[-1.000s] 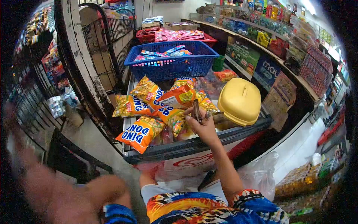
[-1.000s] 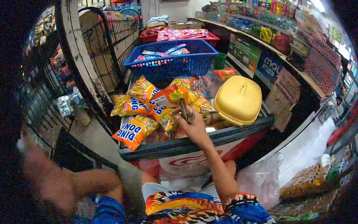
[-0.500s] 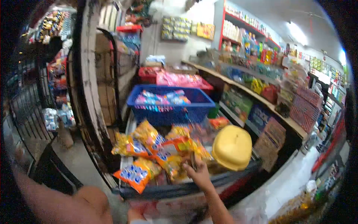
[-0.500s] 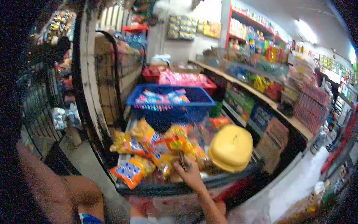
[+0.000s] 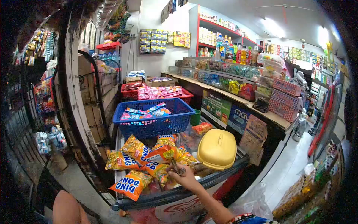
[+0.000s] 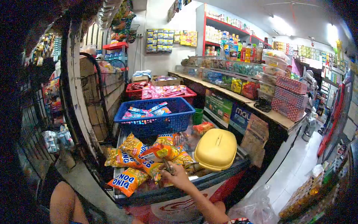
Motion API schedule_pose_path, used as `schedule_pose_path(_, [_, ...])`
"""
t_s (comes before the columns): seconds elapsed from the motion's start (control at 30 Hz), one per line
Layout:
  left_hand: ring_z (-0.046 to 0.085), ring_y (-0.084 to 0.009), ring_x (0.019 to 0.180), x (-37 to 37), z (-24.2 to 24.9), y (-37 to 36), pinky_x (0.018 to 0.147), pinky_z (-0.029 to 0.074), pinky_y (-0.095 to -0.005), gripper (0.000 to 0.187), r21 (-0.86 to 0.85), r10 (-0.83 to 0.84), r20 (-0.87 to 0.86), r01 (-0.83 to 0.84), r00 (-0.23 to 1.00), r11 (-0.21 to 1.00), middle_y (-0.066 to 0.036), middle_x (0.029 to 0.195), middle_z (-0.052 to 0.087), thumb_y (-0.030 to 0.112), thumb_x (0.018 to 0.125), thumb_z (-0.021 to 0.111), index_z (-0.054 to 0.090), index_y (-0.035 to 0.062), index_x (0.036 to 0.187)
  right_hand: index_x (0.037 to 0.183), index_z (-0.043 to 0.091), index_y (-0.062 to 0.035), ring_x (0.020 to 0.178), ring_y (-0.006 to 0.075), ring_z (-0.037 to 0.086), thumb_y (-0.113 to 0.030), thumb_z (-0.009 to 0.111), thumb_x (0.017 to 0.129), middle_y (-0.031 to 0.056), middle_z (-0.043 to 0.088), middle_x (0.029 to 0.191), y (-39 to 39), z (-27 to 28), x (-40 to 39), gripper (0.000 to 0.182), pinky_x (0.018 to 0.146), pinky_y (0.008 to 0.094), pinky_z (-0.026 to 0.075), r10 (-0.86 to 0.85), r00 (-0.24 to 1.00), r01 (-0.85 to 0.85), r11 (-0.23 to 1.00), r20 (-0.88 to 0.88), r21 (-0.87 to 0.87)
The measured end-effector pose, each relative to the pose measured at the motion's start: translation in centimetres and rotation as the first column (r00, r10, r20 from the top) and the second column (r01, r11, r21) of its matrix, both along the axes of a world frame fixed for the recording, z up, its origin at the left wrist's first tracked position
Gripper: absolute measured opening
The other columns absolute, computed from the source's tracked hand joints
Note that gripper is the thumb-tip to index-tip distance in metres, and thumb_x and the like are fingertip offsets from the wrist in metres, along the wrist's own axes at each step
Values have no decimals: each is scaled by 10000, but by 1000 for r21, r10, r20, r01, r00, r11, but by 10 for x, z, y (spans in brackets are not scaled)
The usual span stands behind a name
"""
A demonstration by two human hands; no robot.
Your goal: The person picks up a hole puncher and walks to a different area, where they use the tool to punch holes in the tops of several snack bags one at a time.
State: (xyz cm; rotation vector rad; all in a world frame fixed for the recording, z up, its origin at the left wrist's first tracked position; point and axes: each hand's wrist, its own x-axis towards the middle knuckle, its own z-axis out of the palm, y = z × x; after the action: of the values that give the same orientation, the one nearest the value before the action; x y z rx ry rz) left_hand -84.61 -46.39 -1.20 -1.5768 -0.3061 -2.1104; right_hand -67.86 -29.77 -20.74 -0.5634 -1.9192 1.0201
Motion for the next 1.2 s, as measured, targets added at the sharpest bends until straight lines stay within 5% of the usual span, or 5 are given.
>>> schedule_pose_path(0.47, [472,-297,1073,4,14,-38,964,357,-420,442,-73,-133,-239,119,962,990,-259,1249,408,174,794,491,452,-90,1146,961,579,2,734,80,516,-141,607,804,12,572,766,4,-2,-1,214,680,260,433,84,995,-88,993,-58,-80])
schedule_pose_path(0.53, [470,-297,1076,0,8,-39,965,356,-419,445,-121,-169,-240,143,956,982,-259,1254,403,173,796,489,447,-91,1152,962,578,3,735,80,516,-135,604,805,11,571,767,-1,-4,-4,211,681,257,432,64,998,-65,988,-8,-140])
schedule_pose_path(0.6, [469,-297,1079,-1,1,-30,966,356,-419,448,-125,-219,-222,196,950,973,-259,1259,399,172,797,487,442,-91,1157,958,580,-1,741,75,516,-123,594,815,13,572,783,10,-12,-8,188,685,255,431,16,996,-2,989,-93,145])
schedule_pose_path(0.73, [466,-296,1085,-11,-14,-32,968,356,-417,454,-145,-233,-183,208,955,967,-258,1270,390,170,800,483,433,-92,1168,938,583,-3,760,73,522,-116,581,830,15,587,805,5,-8,-6,157,701,253,436,68,995,-73,995,-70,-67])
schedule_pose_path(1.2, [454,-294,1107,-16,-34,5,976,355,-412,477,-92,-416,-161,406,895,909,-257,1305,358,161,812,468,401,-95,1208,959,582,-1,764,110,557,-104,590,810,56,616,806,3,-1,-3,182,717,288,457,43,998,-42,999,-49,28])
